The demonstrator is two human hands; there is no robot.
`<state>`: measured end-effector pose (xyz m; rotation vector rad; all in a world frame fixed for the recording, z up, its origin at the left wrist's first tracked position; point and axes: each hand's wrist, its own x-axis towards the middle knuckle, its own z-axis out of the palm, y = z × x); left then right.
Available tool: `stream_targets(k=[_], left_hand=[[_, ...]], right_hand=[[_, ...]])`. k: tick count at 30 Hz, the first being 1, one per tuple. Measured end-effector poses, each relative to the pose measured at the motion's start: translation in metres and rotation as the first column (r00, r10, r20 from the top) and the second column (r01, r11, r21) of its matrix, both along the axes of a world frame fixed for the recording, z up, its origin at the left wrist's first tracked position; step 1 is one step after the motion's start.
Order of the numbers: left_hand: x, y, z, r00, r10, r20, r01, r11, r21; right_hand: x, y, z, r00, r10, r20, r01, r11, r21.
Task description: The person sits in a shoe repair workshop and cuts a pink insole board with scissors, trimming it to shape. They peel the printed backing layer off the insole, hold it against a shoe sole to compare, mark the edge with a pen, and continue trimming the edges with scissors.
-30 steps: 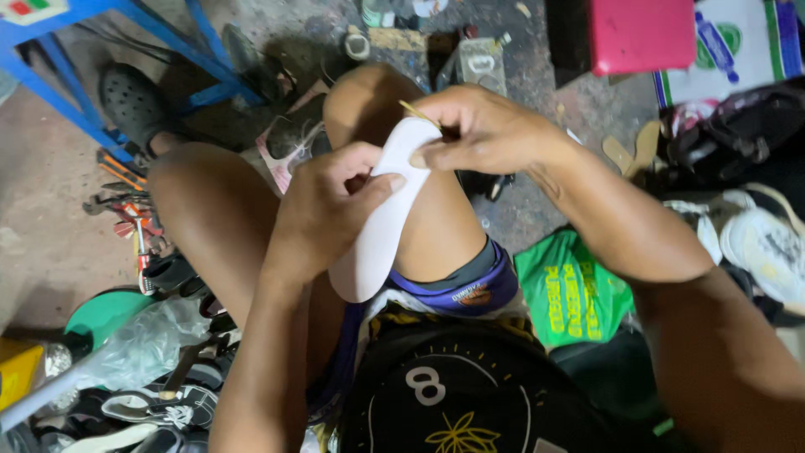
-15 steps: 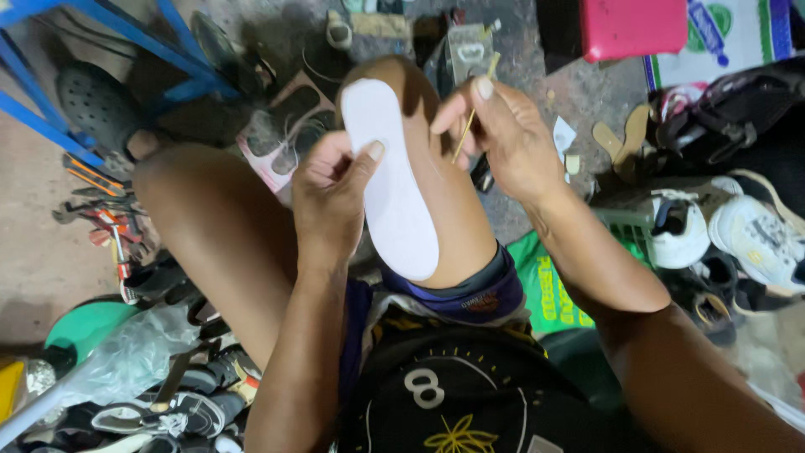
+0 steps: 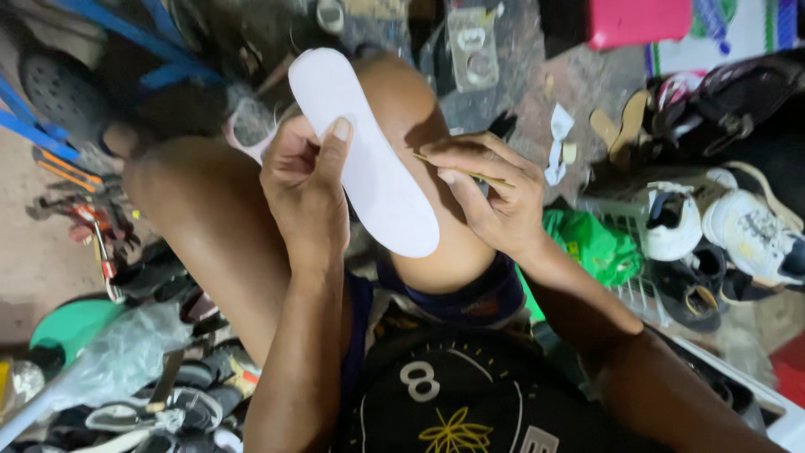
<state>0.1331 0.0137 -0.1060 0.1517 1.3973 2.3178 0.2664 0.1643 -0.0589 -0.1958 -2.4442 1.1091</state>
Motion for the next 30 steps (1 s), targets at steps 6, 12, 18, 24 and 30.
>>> stream_targets(k=[6,12,18,24,30], left_hand=[[0.004,-0.002,-0.007,1.000,0.013,0.002,-0.013,1.000,0.005],[0.002,-0.002,-0.004,0.999,-0.005,0.035,0.005,1.000,-0.006],[0.002,-0.002,-0.007,1.000,0.018,0.016,-0.018,1.000,-0.005],[0.003,-0.001,-0.010,0.999,0.038,0.022,-0.038,0.999,0.007],[0.004,-0.001,-0.009,0.997,0.071,0.003,-0.070,0.995,-0.074]], right_hand=[[-0.014,-0.004,-0.002,0.998,0.046,-0.046,-0.042,0.995,0.090],[-0.034,-0.001,0.001,0.999,0.054,-0.005,-0.052,0.981,0.189],[-0.045,-0.005,0.004,0.995,0.086,-0.050,-0.074,0.978,0.195],[-0.041,-0.004,0.004,0.995,0.103,0.005,-0.101,0.962,0.255],[-0.020,-0.001,0.006,0.981,0.176,0.084,-0.195,0.898,0.395]])
